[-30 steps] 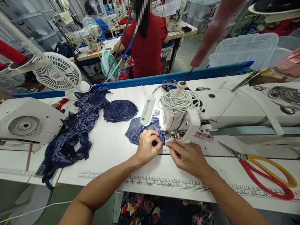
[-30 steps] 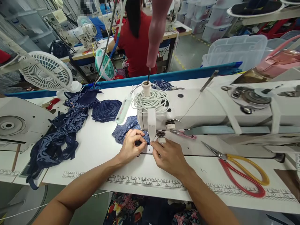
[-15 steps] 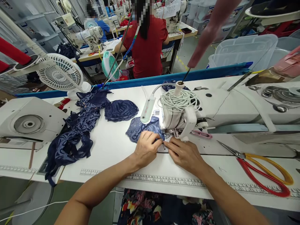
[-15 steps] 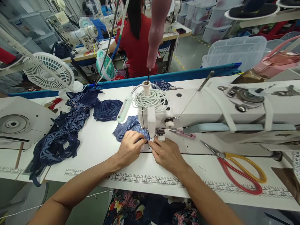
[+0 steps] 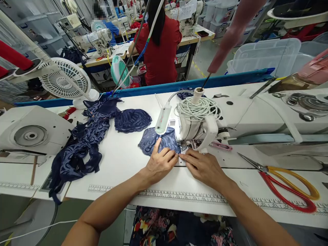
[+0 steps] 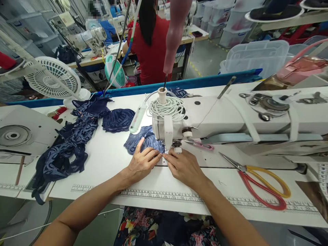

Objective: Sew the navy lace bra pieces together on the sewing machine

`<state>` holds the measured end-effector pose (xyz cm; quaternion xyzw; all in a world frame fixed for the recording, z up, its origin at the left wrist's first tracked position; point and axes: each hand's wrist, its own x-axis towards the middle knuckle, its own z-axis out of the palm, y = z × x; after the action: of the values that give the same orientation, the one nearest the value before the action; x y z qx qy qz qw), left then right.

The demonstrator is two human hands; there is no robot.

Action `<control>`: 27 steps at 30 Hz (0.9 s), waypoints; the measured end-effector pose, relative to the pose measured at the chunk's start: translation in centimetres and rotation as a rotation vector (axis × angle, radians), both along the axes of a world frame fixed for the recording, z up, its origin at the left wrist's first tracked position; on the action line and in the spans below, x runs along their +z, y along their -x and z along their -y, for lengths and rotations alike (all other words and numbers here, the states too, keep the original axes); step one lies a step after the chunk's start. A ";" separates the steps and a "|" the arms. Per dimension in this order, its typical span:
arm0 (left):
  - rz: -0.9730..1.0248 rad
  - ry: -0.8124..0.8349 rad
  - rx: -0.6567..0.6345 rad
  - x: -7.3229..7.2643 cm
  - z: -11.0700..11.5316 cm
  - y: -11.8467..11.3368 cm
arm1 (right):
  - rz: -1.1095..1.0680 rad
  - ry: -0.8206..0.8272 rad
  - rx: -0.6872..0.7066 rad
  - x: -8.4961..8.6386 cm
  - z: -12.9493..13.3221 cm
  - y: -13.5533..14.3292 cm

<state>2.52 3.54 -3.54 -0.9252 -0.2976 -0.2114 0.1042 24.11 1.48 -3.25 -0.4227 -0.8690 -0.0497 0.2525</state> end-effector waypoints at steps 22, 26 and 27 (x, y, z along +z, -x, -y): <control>0.109 0.114 -0.045 -0.1 -0.4 0.7 | 0.053 -0.002 -0.018 0.1 0.4 0.9; 0.081 0.086 -0.038 -0.2 -0.3 0.7 | 0.048 0.029 -0.018 0.3 0.9 0.8; 0.067 0.077 -0.038 -0.2 -0.3 0.6 | 0.041 0.058 -0.021 0.4 0.9 0.5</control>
<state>1.87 3.85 -3.74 -0.9262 -0.2914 -0.2328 0.0546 23.66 0.57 -2.86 -0.4381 -0.8705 -0.0357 0.2215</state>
